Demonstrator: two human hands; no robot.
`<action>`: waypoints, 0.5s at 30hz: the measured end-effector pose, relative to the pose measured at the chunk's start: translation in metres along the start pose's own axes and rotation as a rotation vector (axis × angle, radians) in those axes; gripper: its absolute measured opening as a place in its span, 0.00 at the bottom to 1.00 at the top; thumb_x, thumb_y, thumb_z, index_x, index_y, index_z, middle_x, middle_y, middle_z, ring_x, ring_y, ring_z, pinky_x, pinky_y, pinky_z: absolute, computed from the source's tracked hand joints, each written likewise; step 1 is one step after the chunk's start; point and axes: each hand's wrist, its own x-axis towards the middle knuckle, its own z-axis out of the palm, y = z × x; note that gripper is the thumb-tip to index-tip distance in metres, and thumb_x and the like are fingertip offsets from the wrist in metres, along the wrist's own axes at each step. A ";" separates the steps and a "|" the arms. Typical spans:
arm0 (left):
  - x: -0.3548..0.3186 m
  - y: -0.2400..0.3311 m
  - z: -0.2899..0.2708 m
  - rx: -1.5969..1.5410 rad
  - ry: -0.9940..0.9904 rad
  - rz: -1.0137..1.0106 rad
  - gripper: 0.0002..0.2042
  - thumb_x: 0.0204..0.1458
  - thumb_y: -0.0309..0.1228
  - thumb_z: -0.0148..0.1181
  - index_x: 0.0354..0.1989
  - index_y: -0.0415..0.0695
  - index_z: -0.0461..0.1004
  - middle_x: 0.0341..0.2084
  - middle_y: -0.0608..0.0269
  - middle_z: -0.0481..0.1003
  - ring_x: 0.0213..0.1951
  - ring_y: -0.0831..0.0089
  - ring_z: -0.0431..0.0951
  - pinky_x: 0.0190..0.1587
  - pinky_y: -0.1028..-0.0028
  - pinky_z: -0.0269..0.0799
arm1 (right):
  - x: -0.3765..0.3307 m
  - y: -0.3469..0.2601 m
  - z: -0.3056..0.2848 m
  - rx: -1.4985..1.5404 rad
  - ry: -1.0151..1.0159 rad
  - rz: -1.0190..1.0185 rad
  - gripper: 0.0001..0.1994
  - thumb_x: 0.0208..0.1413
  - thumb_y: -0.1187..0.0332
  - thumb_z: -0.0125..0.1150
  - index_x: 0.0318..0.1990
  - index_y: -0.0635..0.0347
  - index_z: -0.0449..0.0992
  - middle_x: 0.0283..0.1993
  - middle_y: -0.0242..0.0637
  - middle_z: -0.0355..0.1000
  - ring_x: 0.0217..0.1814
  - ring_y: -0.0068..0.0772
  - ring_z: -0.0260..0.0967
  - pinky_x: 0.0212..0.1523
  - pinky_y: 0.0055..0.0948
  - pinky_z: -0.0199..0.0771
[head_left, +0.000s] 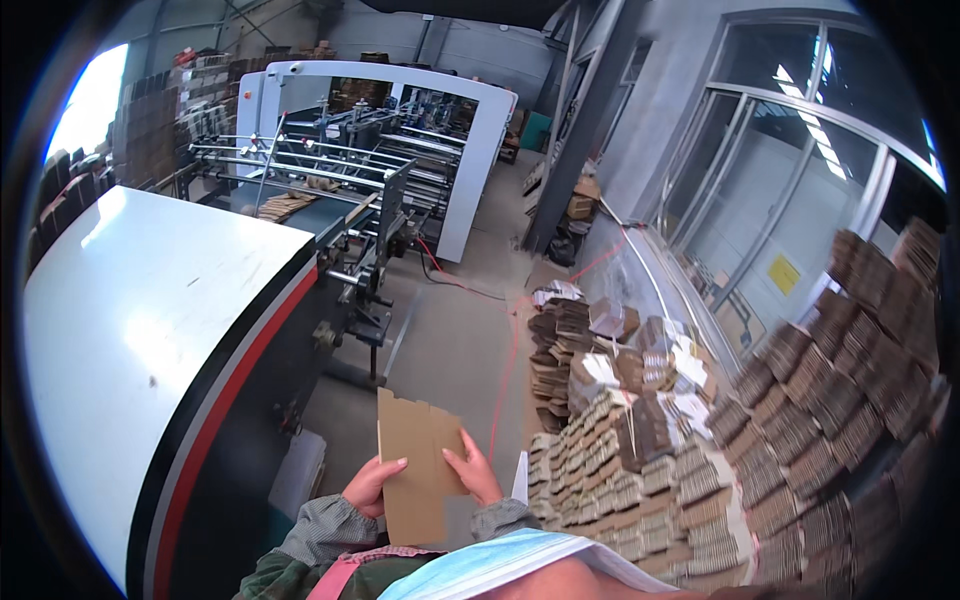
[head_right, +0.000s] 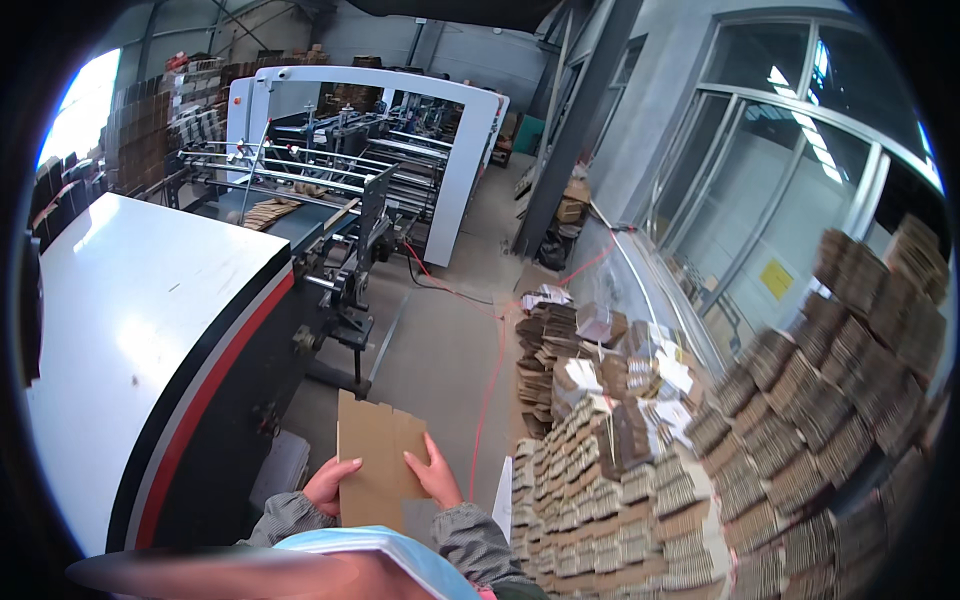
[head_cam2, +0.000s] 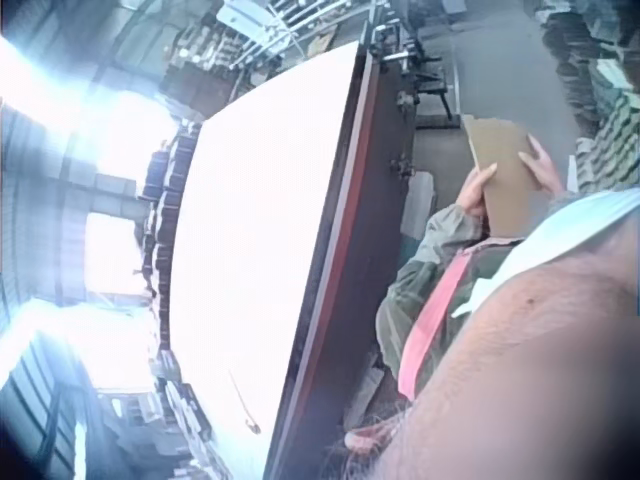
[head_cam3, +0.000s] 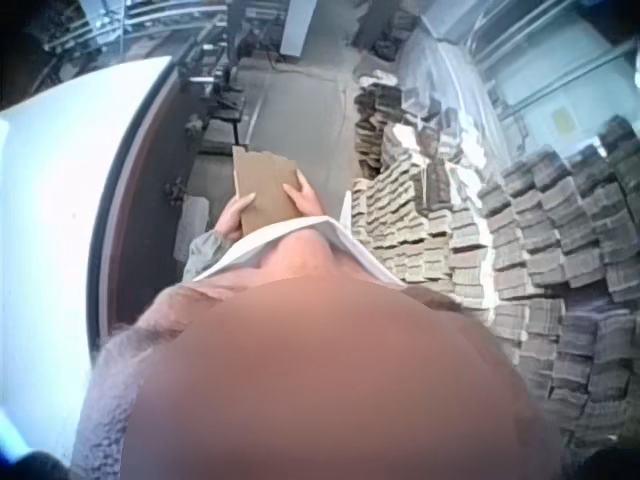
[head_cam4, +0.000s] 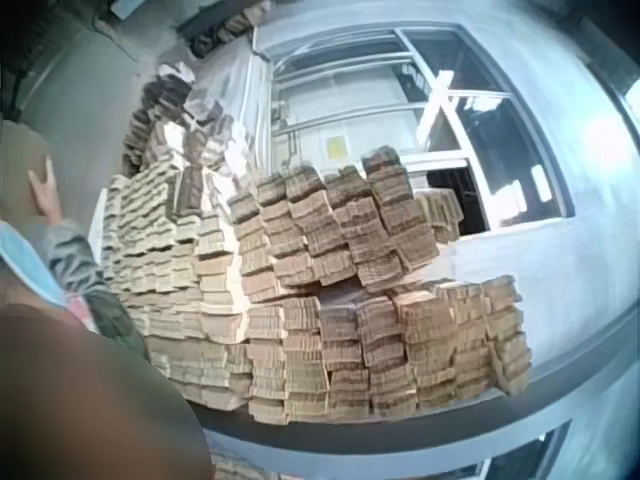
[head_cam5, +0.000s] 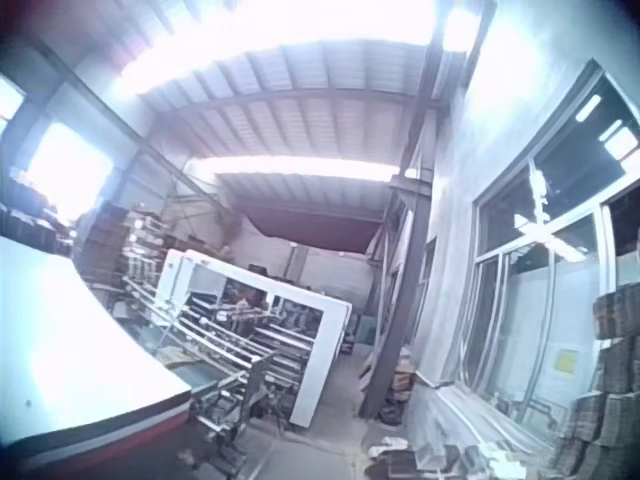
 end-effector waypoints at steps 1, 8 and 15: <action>0.035 0.009 -0.010 0.024 0.003 -0.001 0.21 0.57 0.31 0.52 0.57 0.37 0.62 0.51 0.53 0.69 0.50 0.66 0.73 0.51 0.66 0.71 | 0.029 0.007 -0.007 0.033 0.018 0.055 0.34 0.57 0.66 0.59 0.66 0.68 0.50 0.64 0.45 0.59 0.64 0.33 0.58 0.61 0.29 0.60; 0.361 0.076 0.010 0.109 -0.379 -0.148 0.18 0.55 0.27 0.52 0.54 0.36 0.64 0.47 0.52 0.72 0.48 0.65 0.75 0.49 0.67 0.72 | 0.221 -0.041 -0.197 -0.167 0.462 -0.098 0.32 0.59 0.65 0.56 0.66 0.68 0.51 0.66 0.46 0.55 0.66 0.33 0.55 0.62 0.28 0.57; 0.521 0.108 -0.044 0.560 0.043 0.156 0.15 0.56 0.26 0.51 0.52 0.37 0.67 0.37 0.65 0.75 0.36 0.77 0.75 0.40 0.75 0.73 | 0.404 -0.067 -0.292 0.033 0.416 -0.003 0.17 0.62 0.68 0.51 0.55 0.68 0.67 0.52 0.40 0.71 0.52 0.26 0.68 0.52 0.25 0.66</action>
